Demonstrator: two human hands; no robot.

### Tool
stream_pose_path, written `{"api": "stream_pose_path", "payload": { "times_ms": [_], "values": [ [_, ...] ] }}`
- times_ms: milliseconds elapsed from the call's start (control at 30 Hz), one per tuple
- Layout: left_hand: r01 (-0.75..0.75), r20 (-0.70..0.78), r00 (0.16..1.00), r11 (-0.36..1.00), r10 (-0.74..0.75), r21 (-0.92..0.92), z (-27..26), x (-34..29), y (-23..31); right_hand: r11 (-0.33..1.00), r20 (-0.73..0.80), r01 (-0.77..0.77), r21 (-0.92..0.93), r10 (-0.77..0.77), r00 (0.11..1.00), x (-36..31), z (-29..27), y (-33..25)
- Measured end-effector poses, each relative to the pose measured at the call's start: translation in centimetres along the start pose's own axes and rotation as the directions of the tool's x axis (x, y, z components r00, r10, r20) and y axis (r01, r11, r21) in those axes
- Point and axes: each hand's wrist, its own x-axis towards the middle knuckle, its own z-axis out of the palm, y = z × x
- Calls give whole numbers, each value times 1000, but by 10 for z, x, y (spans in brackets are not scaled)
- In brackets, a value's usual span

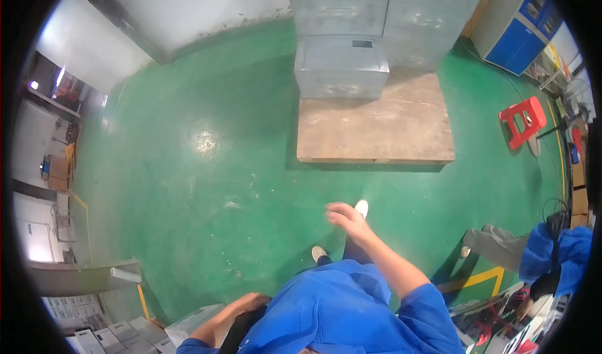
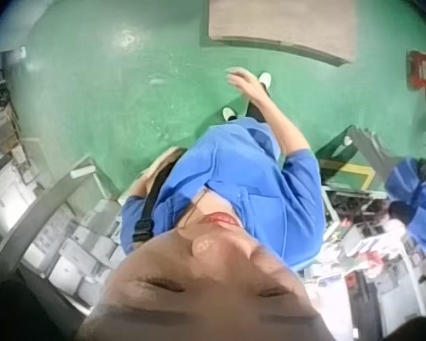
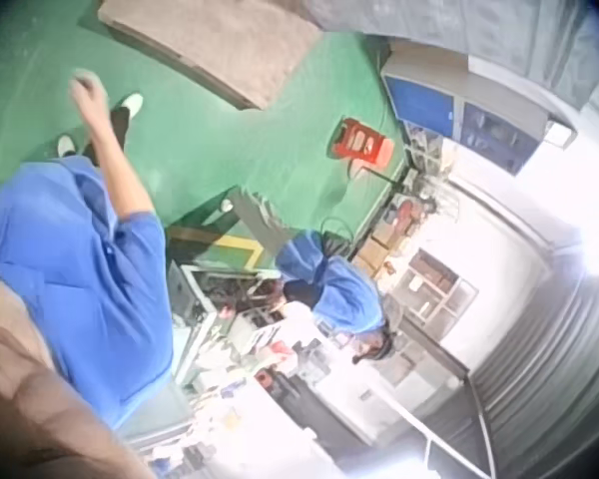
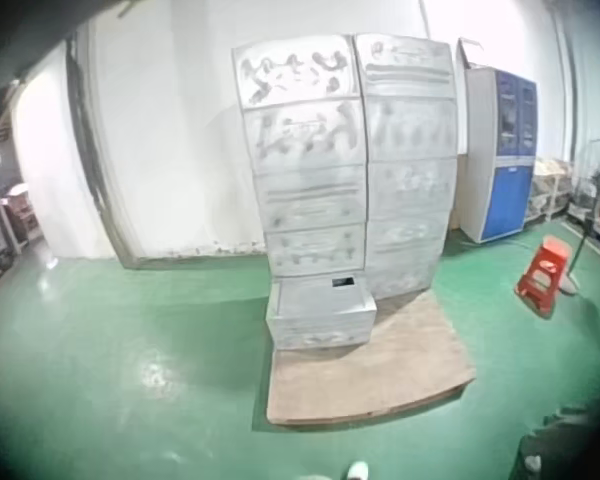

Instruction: Applying and trimming red and grey protective tape or film to the edges and openings of a metal enclosure.

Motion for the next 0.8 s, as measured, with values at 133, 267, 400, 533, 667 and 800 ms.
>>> {"api": "stream_pose_path", "payload": {
  "times_ms": [133,267,400,533,667,800],
  "values": [
    [103,-112,986,978,-125,-180,-60,57,46,892,-271,-443,92,451,850,0,-120,70],
    [249,-96,960,960,-262,-127,-125,129,91,867,-388,-478,-137,397,832,81,-227,84],
    [238,-183,952,969,-245,-59,-185,150,146,746,-378,-363,-558,161,912,209,-283,49],
    [295,-143,934,932,-327,-209,-254,180,195,719,-253,-164,-676,-17,967,352,-308,-19],
    [278,-121,922,846,-368,-456,-317,215,212,644,-259,-123,-755,-121,958,458,-324,-92],
    [454,42,886,844,-462,-285,-387,240,198,692,-313,-157,-705,-105,944,553,-339,-114]
  ]
}}
